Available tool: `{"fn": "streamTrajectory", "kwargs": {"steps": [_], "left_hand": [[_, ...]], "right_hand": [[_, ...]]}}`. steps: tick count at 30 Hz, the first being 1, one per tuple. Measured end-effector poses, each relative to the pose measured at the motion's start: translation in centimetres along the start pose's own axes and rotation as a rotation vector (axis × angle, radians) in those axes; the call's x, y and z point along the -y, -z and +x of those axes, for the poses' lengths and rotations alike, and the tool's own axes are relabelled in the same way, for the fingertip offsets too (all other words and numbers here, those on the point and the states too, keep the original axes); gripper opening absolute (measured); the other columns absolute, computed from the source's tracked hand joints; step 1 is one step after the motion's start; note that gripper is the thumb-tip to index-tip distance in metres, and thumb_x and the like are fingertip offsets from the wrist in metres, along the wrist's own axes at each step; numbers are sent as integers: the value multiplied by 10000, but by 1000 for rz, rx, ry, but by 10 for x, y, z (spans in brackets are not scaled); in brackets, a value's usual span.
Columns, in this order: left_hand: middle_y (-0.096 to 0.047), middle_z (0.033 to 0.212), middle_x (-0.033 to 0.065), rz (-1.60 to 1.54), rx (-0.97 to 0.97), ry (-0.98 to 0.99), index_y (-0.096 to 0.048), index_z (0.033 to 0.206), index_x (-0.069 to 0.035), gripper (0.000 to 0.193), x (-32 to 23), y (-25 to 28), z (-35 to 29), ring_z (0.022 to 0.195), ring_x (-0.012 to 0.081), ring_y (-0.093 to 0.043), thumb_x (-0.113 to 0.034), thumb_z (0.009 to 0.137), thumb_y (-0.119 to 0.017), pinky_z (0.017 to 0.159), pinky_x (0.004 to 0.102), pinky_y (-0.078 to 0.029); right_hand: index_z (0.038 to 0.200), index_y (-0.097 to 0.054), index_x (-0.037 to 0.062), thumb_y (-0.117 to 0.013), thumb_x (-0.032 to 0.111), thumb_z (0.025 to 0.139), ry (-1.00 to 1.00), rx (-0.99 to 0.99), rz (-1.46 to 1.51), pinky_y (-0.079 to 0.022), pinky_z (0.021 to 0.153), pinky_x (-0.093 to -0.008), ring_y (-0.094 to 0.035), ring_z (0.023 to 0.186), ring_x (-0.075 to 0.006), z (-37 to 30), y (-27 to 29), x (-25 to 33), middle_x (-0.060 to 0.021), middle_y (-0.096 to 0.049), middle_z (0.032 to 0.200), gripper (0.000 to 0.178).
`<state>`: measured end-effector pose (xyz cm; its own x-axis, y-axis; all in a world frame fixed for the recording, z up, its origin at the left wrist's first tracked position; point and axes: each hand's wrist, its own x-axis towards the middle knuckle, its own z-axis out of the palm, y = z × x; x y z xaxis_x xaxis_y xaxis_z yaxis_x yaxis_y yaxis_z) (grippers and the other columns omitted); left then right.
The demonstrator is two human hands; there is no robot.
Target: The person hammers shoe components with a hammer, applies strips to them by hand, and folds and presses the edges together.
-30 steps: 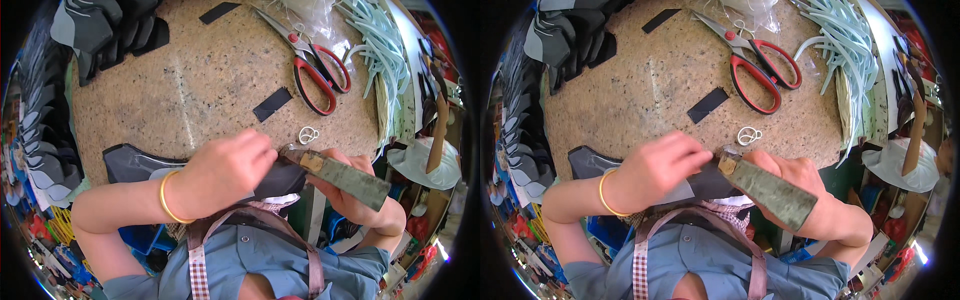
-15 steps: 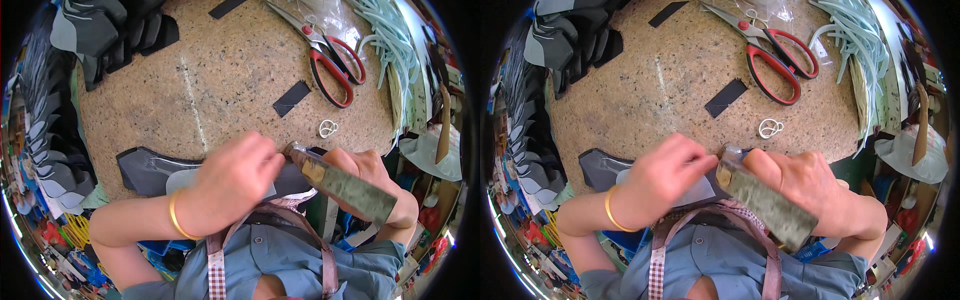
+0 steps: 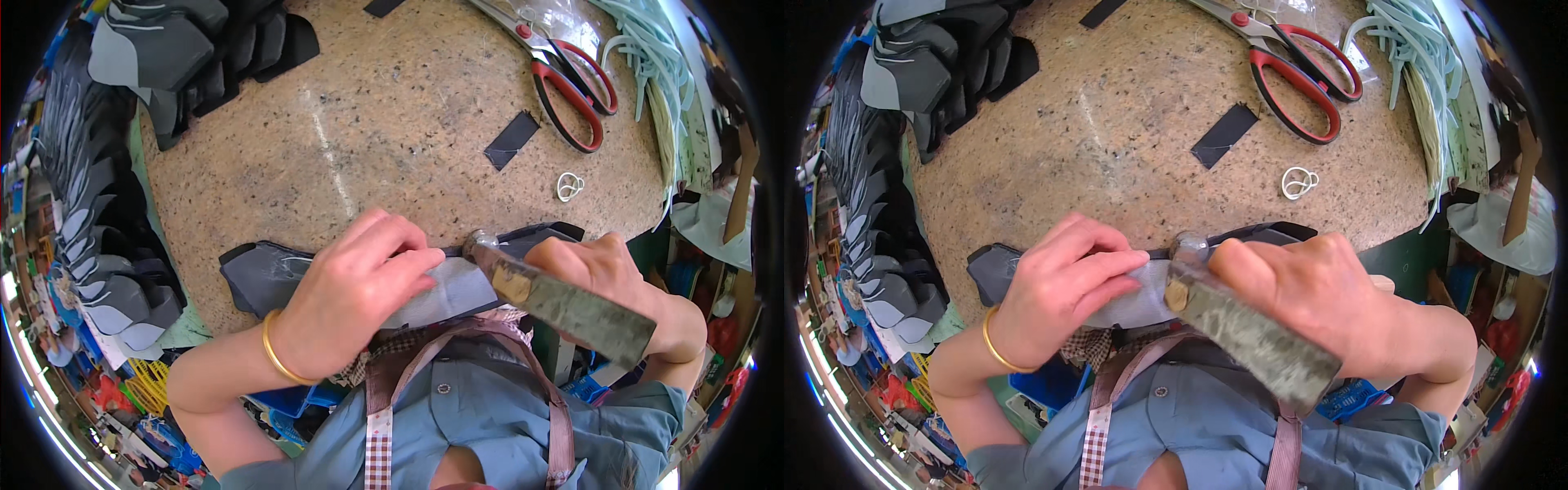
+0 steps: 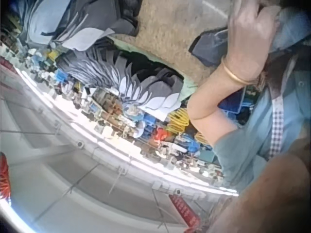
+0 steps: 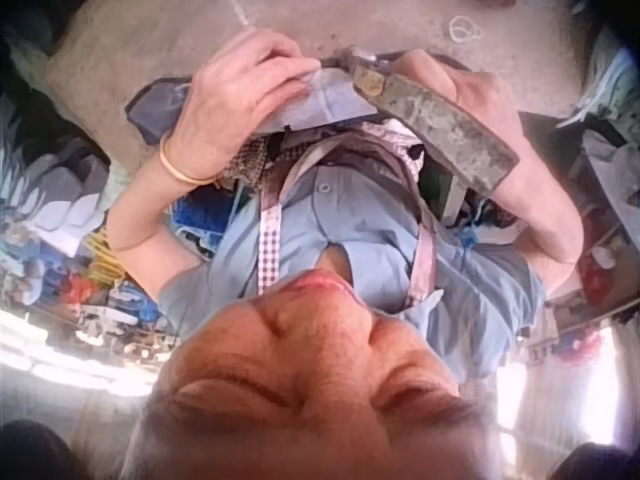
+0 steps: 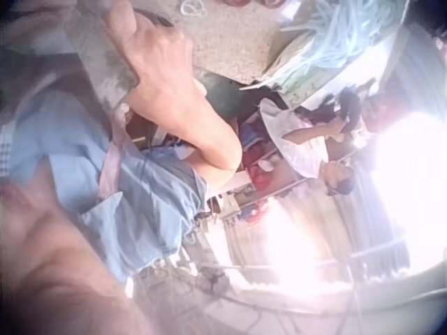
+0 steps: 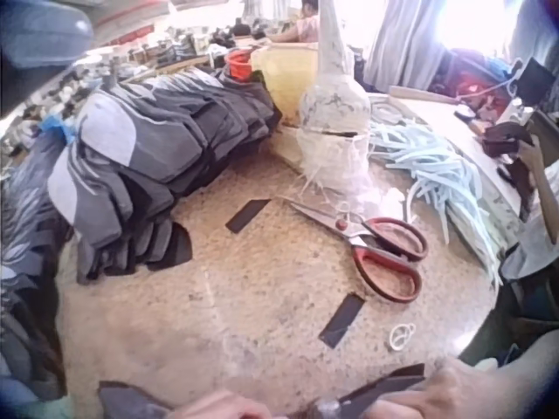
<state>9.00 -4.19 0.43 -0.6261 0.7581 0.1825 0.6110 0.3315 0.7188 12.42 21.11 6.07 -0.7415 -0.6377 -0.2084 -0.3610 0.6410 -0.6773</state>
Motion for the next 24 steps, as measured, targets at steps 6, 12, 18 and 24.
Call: {"fn": "streamTrajectory", "kwargs": {"steps": [6,12,18,24], "left_hand": [[-617,872,105,13,-5,0,-694,925,7,255,6,14,-11,775,268,-608,12,678,-757,653,359,-515],[-632,891,107,229,-53,-194,-696,951,19,259,16,22,-29,780,262,-616,-29,698,-722,665,355,-520],[-623,882,102,261,-29,-275,-693,964,2,292,22,35,-39,759,261,-614,-20,674,-695,639,345,-517],[-626,861,70,242,-19,-244,-702,949,-28,297,37,49,-54,759,242,-623,-62,655,-685,634,334,-529]], "right_hand": [[1000,-479,18,-630,156,793,18,38,-45,-468,467,-394,-603,574,-304,9,-8,12,-100,-553,731,291],[1013,-538,38,-705,166,720,20,76,62,-457,460,-383,-593,550,-258,24,-12,15,-86,-511,705,361],[1087,-507,11,-650,123,762,127,32,-65,-451,444,-377,-574,530,-243,37,-26,27,-72,-496,701,373],[1128,-484,-16,-659,144,757,182,64,60,-455,439,-357,-583,541,-232,58,-31,28,-78,-508,735,440]]}}
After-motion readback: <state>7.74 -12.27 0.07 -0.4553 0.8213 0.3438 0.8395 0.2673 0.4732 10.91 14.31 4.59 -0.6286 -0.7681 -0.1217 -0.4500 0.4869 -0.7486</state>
